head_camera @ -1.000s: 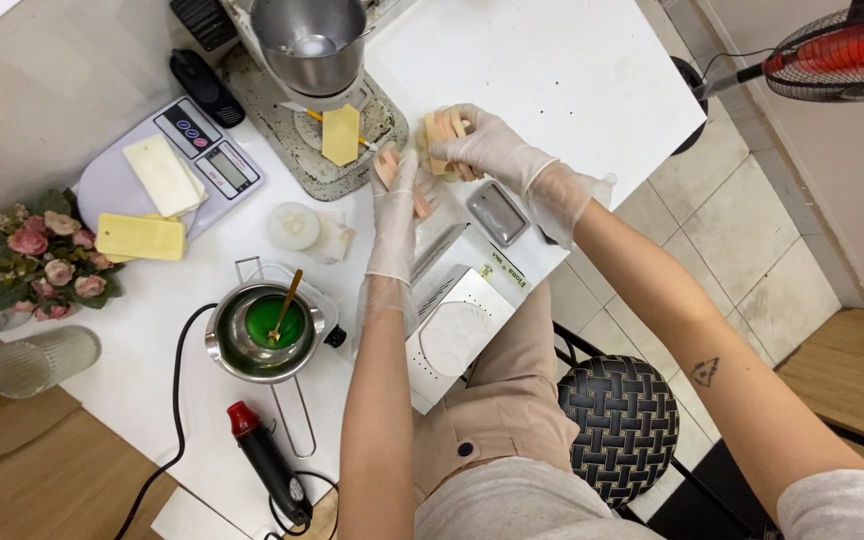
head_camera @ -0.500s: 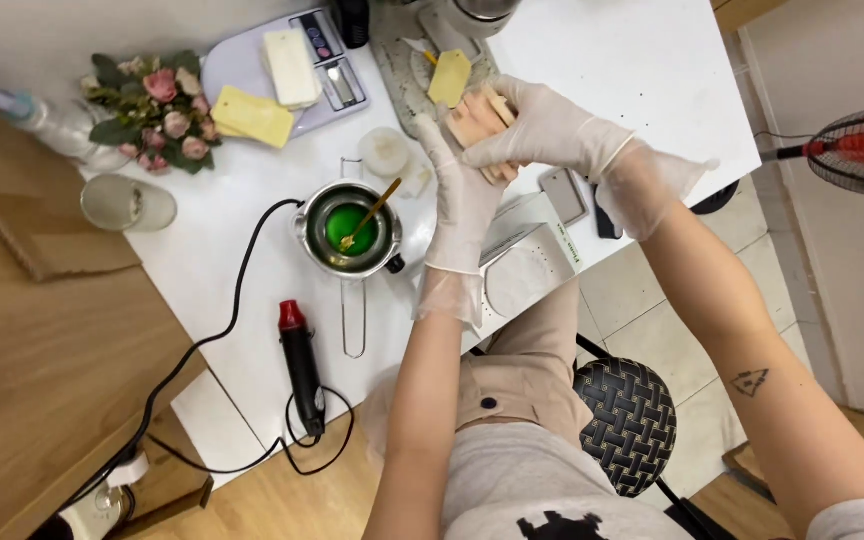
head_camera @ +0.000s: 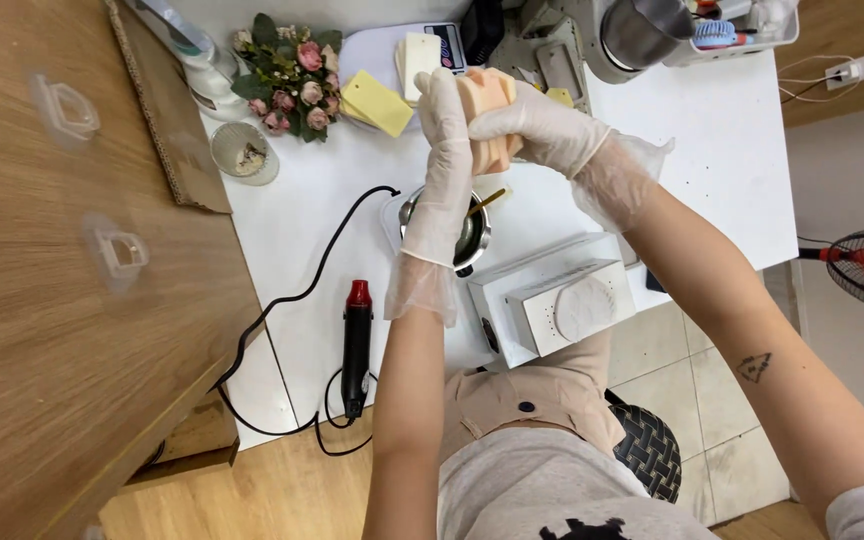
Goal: The person holds a melting pot of green melted wax and uses a spoon to ladle the wax into leaf-shaped molds on a tray, filling several molds one at a time. They then place a block of wax into the pot and use a heat gun to melt it.
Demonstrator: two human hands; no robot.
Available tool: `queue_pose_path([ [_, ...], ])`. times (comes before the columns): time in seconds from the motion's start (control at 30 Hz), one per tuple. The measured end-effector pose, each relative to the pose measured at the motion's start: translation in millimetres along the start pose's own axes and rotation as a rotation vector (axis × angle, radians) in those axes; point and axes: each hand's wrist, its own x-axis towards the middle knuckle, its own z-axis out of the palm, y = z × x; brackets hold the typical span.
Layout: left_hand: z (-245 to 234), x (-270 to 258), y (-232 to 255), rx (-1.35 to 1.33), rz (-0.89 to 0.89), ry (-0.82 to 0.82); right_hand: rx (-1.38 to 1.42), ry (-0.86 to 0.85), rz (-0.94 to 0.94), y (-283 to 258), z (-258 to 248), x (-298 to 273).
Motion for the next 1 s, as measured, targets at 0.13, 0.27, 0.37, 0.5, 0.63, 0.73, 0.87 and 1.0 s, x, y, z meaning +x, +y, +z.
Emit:
queue_pose_path([
  [0.13, -20, -1, 76, 0.085, 0.019, 0.006, 0.082, -0.004, -0.044, -1, 18, 51],
  [0.27, -38, -64, 169, 0.630, 0.047, 0.056, 0.010, 0.034, -0.023, -32, 28, 97],
  [0.37, -73, -120, 181, 0.839, -0.165, 0.072, -0.601, 0.207, -0.159, -38, 18, 133],
  [0.5, -68, -184, 191, 1.041, -0.754, 0.131, -1.437, 0.262, -0.269, -31, 11, 175],
  [0.63, -121, -231, 117, 1.002, -0.714, 0.115, -1.652, 0.225, -0.519, 3, -1, 209],
  [0.73, -115, -237, 108, 0.932, -0.640, 0.064, -1.763, 0.181, -0.425, 22, -7, 229],
  [0.87, -117, -235, 92, 0.752, -0.704, 0.055, -1.931, 0.216, -0.547, 33, -9, 244],
  [1.0, -114, -230, 94, 0.410, -0.779, 0.043, -2.012, 0.155, -0.581, 47, -25, 249],
])
